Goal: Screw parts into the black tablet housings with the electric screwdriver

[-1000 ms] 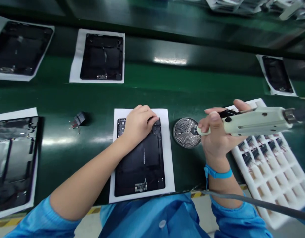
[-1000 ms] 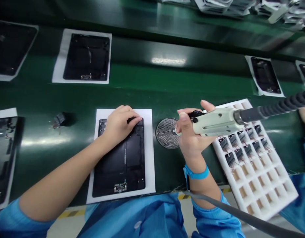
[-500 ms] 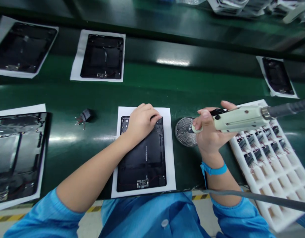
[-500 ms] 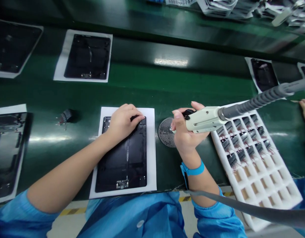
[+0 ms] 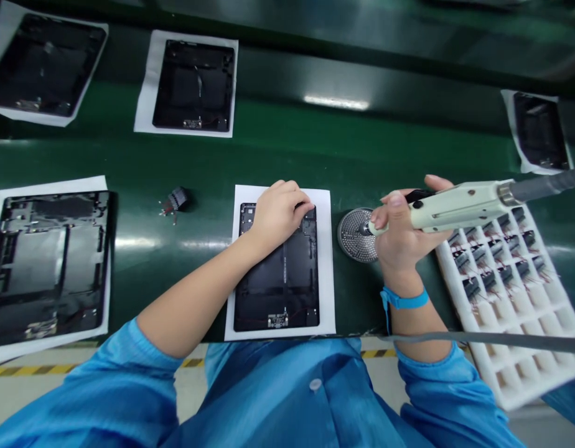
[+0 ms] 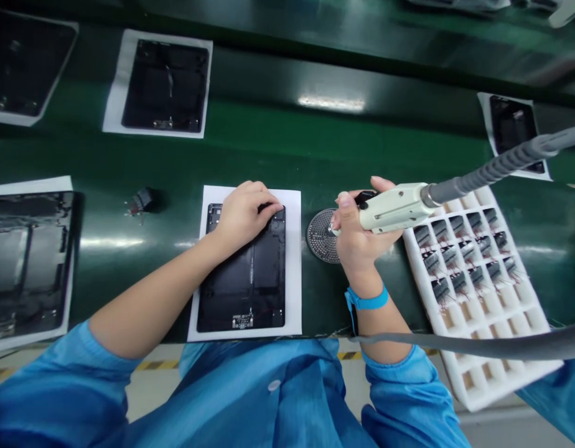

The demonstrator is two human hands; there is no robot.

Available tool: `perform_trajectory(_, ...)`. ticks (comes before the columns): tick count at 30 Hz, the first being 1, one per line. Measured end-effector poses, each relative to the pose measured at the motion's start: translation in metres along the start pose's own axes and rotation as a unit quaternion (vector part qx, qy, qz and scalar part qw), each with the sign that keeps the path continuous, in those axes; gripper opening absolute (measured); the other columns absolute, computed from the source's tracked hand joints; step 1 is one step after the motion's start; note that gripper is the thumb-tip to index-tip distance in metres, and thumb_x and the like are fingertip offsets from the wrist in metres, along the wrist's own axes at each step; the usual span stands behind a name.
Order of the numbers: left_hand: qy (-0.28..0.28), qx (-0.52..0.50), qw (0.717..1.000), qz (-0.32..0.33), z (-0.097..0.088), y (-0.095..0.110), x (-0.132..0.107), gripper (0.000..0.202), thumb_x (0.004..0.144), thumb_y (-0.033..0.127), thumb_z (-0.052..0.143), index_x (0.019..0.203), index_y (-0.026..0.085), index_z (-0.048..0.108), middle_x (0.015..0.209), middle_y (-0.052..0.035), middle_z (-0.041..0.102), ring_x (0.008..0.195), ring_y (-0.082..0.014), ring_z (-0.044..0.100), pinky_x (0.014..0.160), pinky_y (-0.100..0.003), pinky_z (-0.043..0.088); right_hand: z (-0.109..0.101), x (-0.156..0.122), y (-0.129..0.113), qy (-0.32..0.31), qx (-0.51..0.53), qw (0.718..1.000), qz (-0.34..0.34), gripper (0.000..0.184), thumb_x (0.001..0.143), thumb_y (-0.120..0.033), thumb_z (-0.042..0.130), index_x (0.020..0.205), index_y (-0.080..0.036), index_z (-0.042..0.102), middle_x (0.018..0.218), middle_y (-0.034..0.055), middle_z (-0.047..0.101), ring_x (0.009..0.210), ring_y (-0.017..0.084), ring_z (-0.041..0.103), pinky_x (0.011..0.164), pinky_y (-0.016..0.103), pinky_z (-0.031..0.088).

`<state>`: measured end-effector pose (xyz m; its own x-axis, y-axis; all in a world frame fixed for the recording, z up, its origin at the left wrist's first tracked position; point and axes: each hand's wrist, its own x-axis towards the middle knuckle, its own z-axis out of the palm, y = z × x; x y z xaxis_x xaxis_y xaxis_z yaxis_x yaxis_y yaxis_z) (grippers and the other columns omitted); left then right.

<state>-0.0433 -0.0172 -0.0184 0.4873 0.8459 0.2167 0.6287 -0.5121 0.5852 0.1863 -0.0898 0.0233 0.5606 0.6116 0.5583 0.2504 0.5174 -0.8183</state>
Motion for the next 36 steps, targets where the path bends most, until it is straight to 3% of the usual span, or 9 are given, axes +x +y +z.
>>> perform_trajectory(9,-0.001,-0.013,1.0,-0.011,0.004,0.003,0.003,0.021,0.116,0.029,0.077,0.101,0.026,0.092,0.104,-0.0078,0.08,0.104,-0.0293,0.07,0.091,-0.046,0.056,-0.001,0.001,0.012,0.001,-0.047,0.999,-0.018,0.053,0.097,-0.066,0.095,0.132,-0.036,0.067,0.086,-0.0092,0.067,0.043,0.008,0.045,0.039,0.027,0.044)
perform_trajectory(13,0.006,-0.022,1.0,-0.01,0.008,0.003,0.005,0.023,0.116,0.031,0.076,0.1,0.025,0.091,0.101,-0.0082,0.078,0.104,-0.0296,0.069,0.093,-0.047,0.056,0.001,0.005,0.006,-0.012,-0.037,0.999,-0.021,0.049,0.102,-0.06,0.091,0.135,-0.036,0.064,0.089,-0.0073,0.067,0.044,0.006,0.046,0.039,0.024,0.042)
perform_trajectory(18,-0.012,-0.027,0.999,-0.024,0.009,0.006,0.009,0.024,0.116,0.031,0.078,0.098,0.023,0.091,0.102,-0.01,0.078,0.107,-0.0313,0.071,0.098,-0.048,0.058,0.033,0.019,-0.008,-0.03,-0.035,0.998,-0.033,0.044,0.111,-0.053,0.079,0.144,-0.037,0.056,0.103,-0.0029,0.073,0.047,0.008,0.046,0.042,0.027,0.043)
perform_trajectory(23,-0.021,-0.027,0.999,-0.025,0.008,0.009,0.01,0.022,0.115,0.028,0.077,0.102,0.021,0.093,0.106,-0.0124,0.08,0.111,-0.0333,0.071,0.098,-0.049,0.057,0.075,0.011,0.003,-0.085,-0.09,0.992,0.007,0.046,0.12,-0.06,0.065,0.152,-0.035,0.046,0.107,0.0019,0.075,0.054,0.011,0.051,0.055,0.036,0.057)
perform_trajectory(26,-0.013,-0.033,0.999,-0.009,0.009,0.01,0.01,0.024,0.115,0.027,0.074,0.104,0.021,0.094,0.105,-0.0131,0.08,0.111,-0.0337,0.071,0.098,-0.049,0.057,0.078,0.002,0.021,-0.143,-0.094,0.983,0.071,0.061,0.12,-0.07,0.061,0.164,-0.036,0.036,0.116,0.0063,0.074,0.063,0.014,0.06,0.068,0.046,0.067)
perform_trajectory(28,-0.014,-0.031,0.999,-0.01,0.01,0.011,0.011,0.025,0.115,0.027,0.073,0.103,0.02,0.093,0.106,-0.0142,0.08,0.111,-0.0342,0.07,0.097,-0.049,0.056,0.075,-0.001,0.03,-0.157,-0.091,0.98,0.078,0.071,0.119,-0.076,0.062,0.168,-0.036,0.032,0.119,0.0072,0.073,0.067,0.016,0.063,0.073,0.049,0.069)
perform_trajectory(33,-0.022,-0.029,0.999,-0.012,0.01,0.014,0.012,0.028,0.116,0.026,0.07,0.102,0.018,0.093,0.108,-0.0156,0.08,0.112,-0.0346,0.07,0.097,-0.049,0.055,0.073,-0.001,0.034,-0.14,-0.068,0.988,0.008,0.064,0.117,-0.073,0.07,0.161,-0.035,0.043,0.108,0.0012,0.071,0.058,0.007,0.051,0.058,0.036,0.061)
perform_trajectory(36,-0.016,-0.032,0.999,-0.008,0.011,0.014,0.012,0.028,0.115,0.026,0.07,0.102,0.019,0.094,0.104,-0.0148,0.079,0.113,-0.0346,0.07,0.099,-0.05,0.056,0.074,-0.001,0.036,-0.144,-0.028,0.989,0.012,0.063,0.116,-0.066,0.076,0.16,-0.033,0.044,0.107,0.0,0.071,0.056,0.006,0.051,0.056,0.034,0.06)
